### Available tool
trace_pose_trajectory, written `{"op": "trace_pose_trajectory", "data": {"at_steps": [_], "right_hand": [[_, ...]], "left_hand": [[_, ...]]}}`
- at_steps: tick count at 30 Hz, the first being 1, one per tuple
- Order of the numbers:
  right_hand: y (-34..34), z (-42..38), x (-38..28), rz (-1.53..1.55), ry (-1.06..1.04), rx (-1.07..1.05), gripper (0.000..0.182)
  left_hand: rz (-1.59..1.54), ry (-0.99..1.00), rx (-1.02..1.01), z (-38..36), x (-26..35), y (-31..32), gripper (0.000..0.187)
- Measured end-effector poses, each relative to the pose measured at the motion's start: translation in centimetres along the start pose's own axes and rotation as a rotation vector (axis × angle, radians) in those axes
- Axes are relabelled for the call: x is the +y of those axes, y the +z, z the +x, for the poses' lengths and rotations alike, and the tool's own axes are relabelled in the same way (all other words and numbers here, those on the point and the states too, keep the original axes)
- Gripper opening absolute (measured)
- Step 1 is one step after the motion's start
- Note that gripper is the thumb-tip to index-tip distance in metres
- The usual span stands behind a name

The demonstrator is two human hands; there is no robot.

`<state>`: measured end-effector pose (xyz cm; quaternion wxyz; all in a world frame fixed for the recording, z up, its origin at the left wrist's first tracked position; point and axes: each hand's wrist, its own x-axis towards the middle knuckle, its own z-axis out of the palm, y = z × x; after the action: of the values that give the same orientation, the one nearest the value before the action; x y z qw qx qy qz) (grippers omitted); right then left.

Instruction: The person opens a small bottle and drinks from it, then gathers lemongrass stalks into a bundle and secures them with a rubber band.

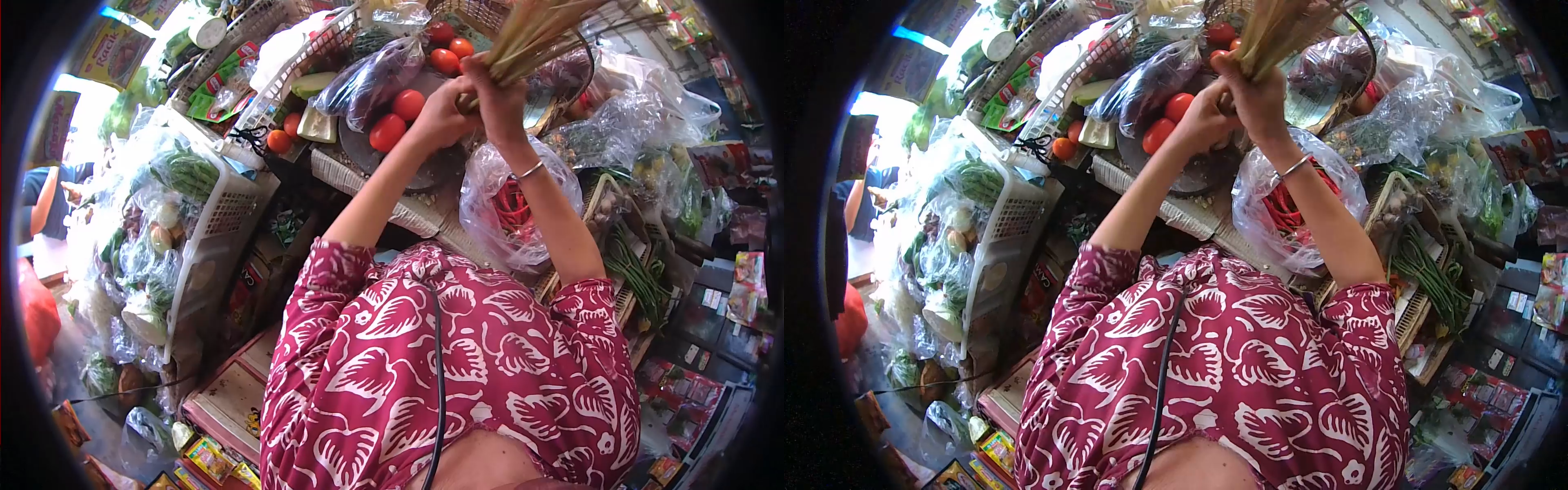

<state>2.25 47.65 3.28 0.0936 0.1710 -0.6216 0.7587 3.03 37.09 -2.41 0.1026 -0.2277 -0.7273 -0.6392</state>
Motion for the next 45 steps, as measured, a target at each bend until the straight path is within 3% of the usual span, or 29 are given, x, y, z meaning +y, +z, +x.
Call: {"op": "trace_pose_trajectory", "data": {"at_steps": [1,2,3,6,7,9,10,11,13,14,15,16,17,18,19,20,22,24,25,26,27,28,34,36,38,40,42,43,45], "right_hand": [[-0.1,0.3,-0.9,0.064,0.003,0.054,0.018],[-0.2,0.9,-3.2,0.047,-0.029,0.049,0.019],[-0.6,1.9,-4.0,0.252,-0.064,0.014,0.023],[1.2,2.9,-7.3,0.65,-0.022,-0.016,0.029],[2.7,2.3,-8.1,0.842,0.06,-0.037,0.03],[6.4,-0.7,-8.7,0.884,0.341,-0.064,0.028],[8.3,-2.2,-8.6,1.103,0.449,-0.121,0.023],[9.3,-3.4,-8.4,1.321,0.561,-0.181,0.018],[9.1,-3.8,-8.3,1.343,0.696,-0.155,0.014],[9.0,-4.0,-8.0,1.36,0.84,-0.126,0.011],[7.6,-3.1,-6.3,1.445,0.74,-0.104,0.008],[4.9,-1.5,-3.9,1.353,0.7,-0.159,0.008],[1.5,0.8,-0.1,1.167,0.659,-0.06,0.011],[-1.3,2.3,0.7,0.685,0.44,0.026,0.008],[-5.1,3.9,3.6,0.136,0.322,-0.052,0.01],[-9.8,5.4,8.1,-0.653,0.155,-0.212,0.016],[-14.6,5.8,11.0,-1.191,0.078,-0.488,0.014],[-15.2,5.4,11.8,-1.205,0.13,-0.453,0.014],[-15.1,5.2,11.9,-1.221,0.19,-0.407,0.014],[-14.8,5.1,11.9,-1.285,0.187,-0.41,0.013],[-15.3,5.3,12.6,-1.268,0.133,-0.421,0.014],[-15.8,5.3,13.6,-1.247,0.081,-0.435,0.014],[-14.3,5.2,11.8,-1.221,0.077,-0.459,0.019],[-14.8,5.6,13.0,-1.271,0.116,-0.527,0.02],[-14.4,5.9,14.5,-1.491,0.012,-0.498,0.021],[-12.6,5.9,14.0,-1.071,0.061,-0.446,0.024],[-7.1,4.1,10.3,-0.289,0.185,-0.594,0.018],[-2.2,0.9,2.3,-0.172,0.307,-0.686,0.014],[2.2,-3.0,-1.0,0.052,0.247,-0.877,0.007]], "left_hand": [[0.518,0.095,0.334,-1.1,2.8,0.6,0.062],[0.505,0.029,0.579,-2.8,5.0,0.9,0.053],[0.15,-0.1,0.692,-4.5,7.2,0.8,0.041],[-0.649,-0.291,0.396,-9.2,9.4,1.7,0.037],[-0.651,-0.295,0.389,-8.8,9.9,1.7,0.037],[-0.98,-0.02,0.536,-7.5,12.0,0.0,0.053],[-1.091,0.153,0.534,-7.1,13.0,-1.4,0.062],[-0.787,0.28,0.716,-6.2,14.1,-2.9,0.06],[-0.946,0.318,0.852,-8.0,17.3,-5.9,0.022],[-0.879,0.374,0.835,-8.7,19.2,-7.5,0.023],[-0.736,0.406,0.984,-10.3,20.7,-9.6,0.027],[-0.784,0.483,0.888,-13.1,22.8,-11.6,0.024],[-0.766,0.517,0.812,-16.0,24.8,-13.2,0.025],[-0.631,0.455,0.666,-18.5,27.2,-14.6,0.027],[-0.547,0.378,0.611,-19.7,28.8,-14.7,0.028],[-0.543,0.38,0.622,-20.9,28.8,-15.1,0.028],[-0.245,-0.018,0.767,-23.4,28.0,-15.2,0.021],[0.014,-0.434,0.939,-23.2,24.1,-13.3,0.013],[-0.02,-0.444,0.872,-23.1,20.9,-12.7,0.018],[-0.004,-0.348,1.049,-23.2,16.7,-11.0,0.019],[0.148,-0.395,0.912,-20.5,16.7,-10.2,0.021],[-0.057,-0.522,0.816,-19.2,16.5,-9.1,0.022],[-0.288,-0.494,0.574,-17.8,10.6,-6.7,0.031],[-0.372,-0.537,0.505,-17.3,10.9,-6.0,0.035],[-0.341,-0.519,0.446,-17.0,10.9,-5.6,0.037],[-0.325,-0.438,0.421,-16.8,11.1,-5.3,0.04],[-0.401,-0.448,0.407,-17.1,10.7,-5.7,0.046],[-0.451,-0.469,0.381,-17.3,11.0,-5.6,0.048],[-0.633,-0.428,0.305,-16.8,12.6,-5.7,0.055]]}}
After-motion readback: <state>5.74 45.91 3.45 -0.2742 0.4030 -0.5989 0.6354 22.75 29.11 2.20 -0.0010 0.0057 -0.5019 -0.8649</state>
